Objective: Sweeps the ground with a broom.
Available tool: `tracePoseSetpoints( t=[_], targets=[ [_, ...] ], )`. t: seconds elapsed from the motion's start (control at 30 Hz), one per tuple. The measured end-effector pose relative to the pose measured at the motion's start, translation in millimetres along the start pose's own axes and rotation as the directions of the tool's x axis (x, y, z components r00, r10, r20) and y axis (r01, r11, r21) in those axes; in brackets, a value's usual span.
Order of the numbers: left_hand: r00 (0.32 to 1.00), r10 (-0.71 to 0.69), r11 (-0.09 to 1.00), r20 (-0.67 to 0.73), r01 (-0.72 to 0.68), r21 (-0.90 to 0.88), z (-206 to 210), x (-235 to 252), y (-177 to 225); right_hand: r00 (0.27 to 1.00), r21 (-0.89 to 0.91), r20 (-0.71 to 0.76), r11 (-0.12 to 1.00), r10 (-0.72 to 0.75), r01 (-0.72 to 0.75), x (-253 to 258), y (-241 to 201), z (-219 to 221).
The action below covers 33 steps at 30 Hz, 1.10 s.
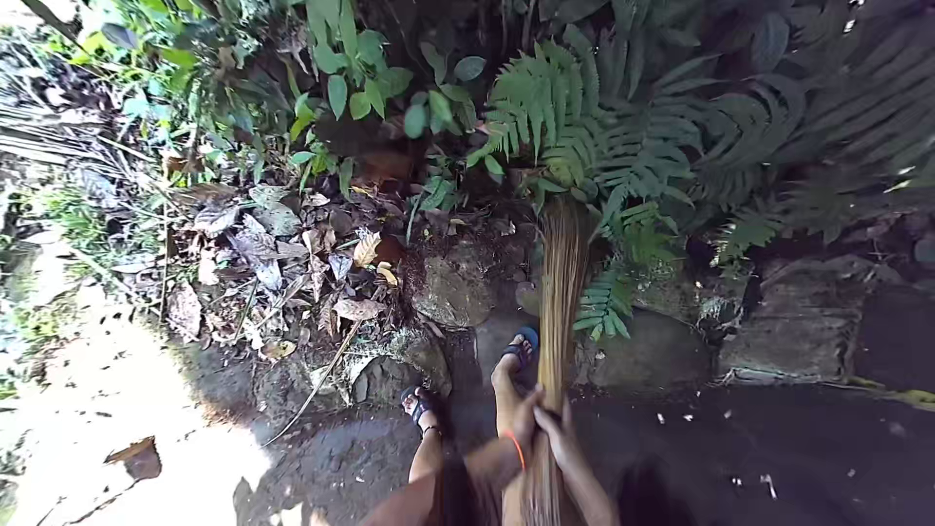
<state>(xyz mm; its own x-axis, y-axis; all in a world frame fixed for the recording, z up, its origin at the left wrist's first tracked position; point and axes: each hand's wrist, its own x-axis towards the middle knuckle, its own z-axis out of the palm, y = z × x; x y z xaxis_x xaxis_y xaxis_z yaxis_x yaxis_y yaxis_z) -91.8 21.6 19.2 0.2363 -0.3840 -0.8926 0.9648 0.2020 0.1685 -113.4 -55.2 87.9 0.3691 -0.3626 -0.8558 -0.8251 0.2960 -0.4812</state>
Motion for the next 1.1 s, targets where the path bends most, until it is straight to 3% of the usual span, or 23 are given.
tracePoseSetpoints(
  t=[0.03, 0.1, 0.17, 0.2, 0.27, 0.33, 0.37, 0.47, 0.53, 0.57, 0.67, 0.77, 0.83, 0.93, 1.0, 1.03, 1.1],
  targets=[
    [0.995, 0.089, 0.994, -0.038, -0.091, -0.059, -3, 21, 26, 0.997, -0.019, 0.072, 1.000, -0.008, 0.009, 35, -13, 16],
    [0.977, 0.109, 0.966, -0.182, -0.148, -0.211, 10, 38, 97, 0.955, -0.123, 0.295, 0.991, -0.013, 0.051, 98, -57, 49],
    [0.954, 0.135, 0.910, -0.269, -0.226, -0.346, 17, 50, 143, 0.888, -0.200, 0.458, 0.969, -0.036, 0.142, 136, -98, 72],
    [0.946, 0.154, 0.885, -0.286, -0.261, -0.386, 21, 53, 147, 0.866, -0.215, 0.498, 0.959, -0.055, 0.185, 144, -106, 72],
    [0.941, 0.241, 0.877, -0.239, -0.317, -0.361, 34, 46, 115, 0.852, -0.246, 0.514, 0.934, -0.101, 0.260, 134, -99, 42],
    [0.949, 0.314, 0.913, -0.040, -0.313, -0.262, 39, 22, 52, 0.894, -0.245, 0.422, 0.930, -0.152, 0.274, 83, -73, -12],
    [0.970, 0.242, 0.952, 0.025, -0.232, -0.200, 49, -6, 29, 0.930, -0.228, 0.330, 0.942, -0.161, 0.245, 47, -53, -38],
    [0.985, -0.163, 0.987, -0.059, 0.162, -0.023, 82, -85, -5, 0.993, -0.077, -0.046, 0.992, -0.108, 0.105, -43, 19, -71],
    [0.978, -0.146, 0.989, 0.149, 0.141, 0.046, 38, -68, -33, 0.978, 0.041, -0.201, 0.997, -0.063, 0.072, -40, 75, -60],
    [0.994, -0.086, 0.995, 0.063, 0.082, 0.057, 29, -50, -30, 0.983, 0.043, -0.178, 0.998, -0.043, 0.051, -20, 83, -51],
    [0.989, 0.146, 0.986, -0.028, -0.148, -0.078, -3, 31, 38, 0.988, -0.008, 0.148, 0.999, -0.046, 0.047, 68, -1, 18],
    [0.936, 0.226, 0.904, -0.271, -0.305, -0.299, 9, 52, 143, 0.879, -0.171, 0.466, 0.965, -0.098, 0.198, 136, -96, 83],
    [0.886, 0.339, 0.813, -0.318, -0.446, -0.374, 11, 51, 162, 0.789, -0.258, 0.603, 0.907, -0.119, 0.334, 150, -126, 97],
    [0.859, 0.398, 0.794, -0.323, -0.499, -0.347, 33, 9, 134, 0.681, -0.266, 0.706, 0.818, -0.196, 0.511, 114, -121, 65],
    [0.902, 0.359, 0.862, -0.239, -0.419, -0.286, 42, -42, 89, 0.661, -0.206, 0.701, 0.811, -0.268, 0.547, 58, -94, 23],
    [0.937, 0.301, 0.907, -0.179, -0.339, -0.249, 41, -68, 66, 0.703, -0.177, 0.651, 0.844, -0.285, 0.506, 24, -77, 4],
    [0.985, 0.155, 0.965, -0.076, -0.167, -0.202, 22, -101, 21, 0.870, -0.144, 0.429, 0.932, -0.245, 0.334, -46, -38, -15]
  ],
)
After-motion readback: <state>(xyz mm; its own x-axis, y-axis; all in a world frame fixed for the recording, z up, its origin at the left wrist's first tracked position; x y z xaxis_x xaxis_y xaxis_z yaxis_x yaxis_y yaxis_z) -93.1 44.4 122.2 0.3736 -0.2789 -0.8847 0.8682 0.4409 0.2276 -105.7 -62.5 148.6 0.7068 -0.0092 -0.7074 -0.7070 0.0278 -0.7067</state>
